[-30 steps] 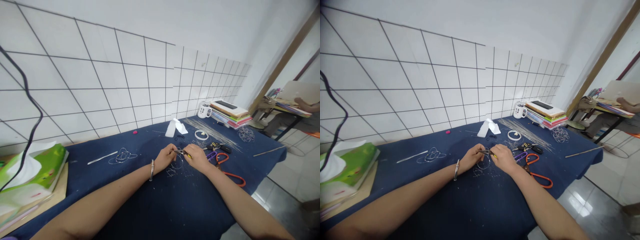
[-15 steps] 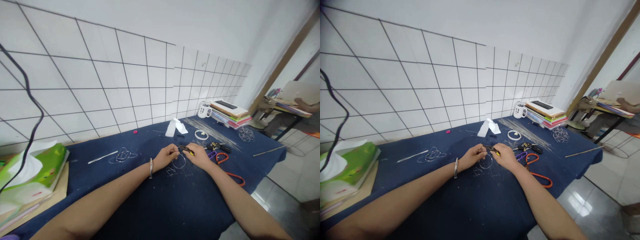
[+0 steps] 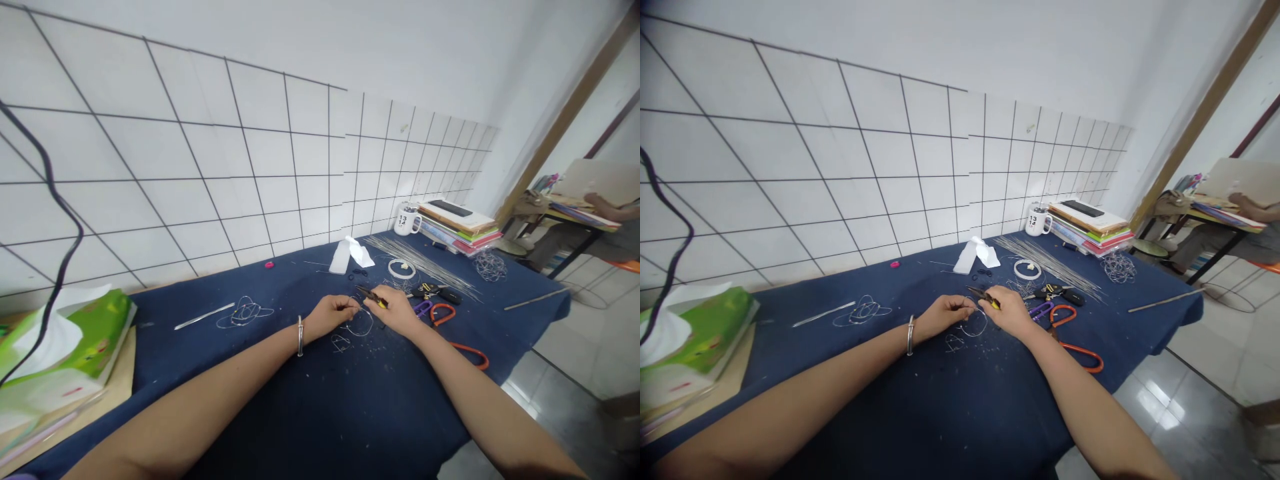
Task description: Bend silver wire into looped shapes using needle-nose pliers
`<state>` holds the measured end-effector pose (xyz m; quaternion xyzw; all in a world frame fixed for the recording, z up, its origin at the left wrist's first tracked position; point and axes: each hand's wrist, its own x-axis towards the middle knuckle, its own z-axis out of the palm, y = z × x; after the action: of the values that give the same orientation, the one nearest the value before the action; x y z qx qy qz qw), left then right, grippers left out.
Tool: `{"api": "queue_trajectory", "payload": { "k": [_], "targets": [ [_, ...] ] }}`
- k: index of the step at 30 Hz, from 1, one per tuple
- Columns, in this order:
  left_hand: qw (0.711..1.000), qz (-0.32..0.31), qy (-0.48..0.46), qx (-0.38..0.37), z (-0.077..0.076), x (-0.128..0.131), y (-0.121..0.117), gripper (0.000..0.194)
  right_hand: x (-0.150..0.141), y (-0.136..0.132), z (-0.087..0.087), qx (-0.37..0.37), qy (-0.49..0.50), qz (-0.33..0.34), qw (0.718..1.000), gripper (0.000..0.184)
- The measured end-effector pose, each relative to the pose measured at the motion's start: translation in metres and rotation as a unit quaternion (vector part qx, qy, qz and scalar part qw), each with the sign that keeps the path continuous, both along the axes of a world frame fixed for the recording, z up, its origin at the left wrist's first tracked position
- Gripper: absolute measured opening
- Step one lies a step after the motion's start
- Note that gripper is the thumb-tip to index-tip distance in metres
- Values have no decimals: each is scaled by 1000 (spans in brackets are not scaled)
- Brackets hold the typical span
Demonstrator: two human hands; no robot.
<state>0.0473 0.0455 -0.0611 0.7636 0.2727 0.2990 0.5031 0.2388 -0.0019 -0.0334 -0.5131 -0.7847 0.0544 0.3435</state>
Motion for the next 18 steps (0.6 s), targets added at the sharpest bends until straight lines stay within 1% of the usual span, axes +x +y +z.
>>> {"api": "queue_trajectory", "payload": {
  "k": [6,12,18],
  "targets": [
    [1000,-1,2,12,1,0,-1,25,0,0,2,7,-3,3,1000,22],
    [1000,7,-5,14,1,0,1,24,2,0,1,17,-3,9,1000,21],
    [1000,13,-5,4,5,-1,-1,23,1,-1,3,18,-20,26,999,20]
  ]
}}
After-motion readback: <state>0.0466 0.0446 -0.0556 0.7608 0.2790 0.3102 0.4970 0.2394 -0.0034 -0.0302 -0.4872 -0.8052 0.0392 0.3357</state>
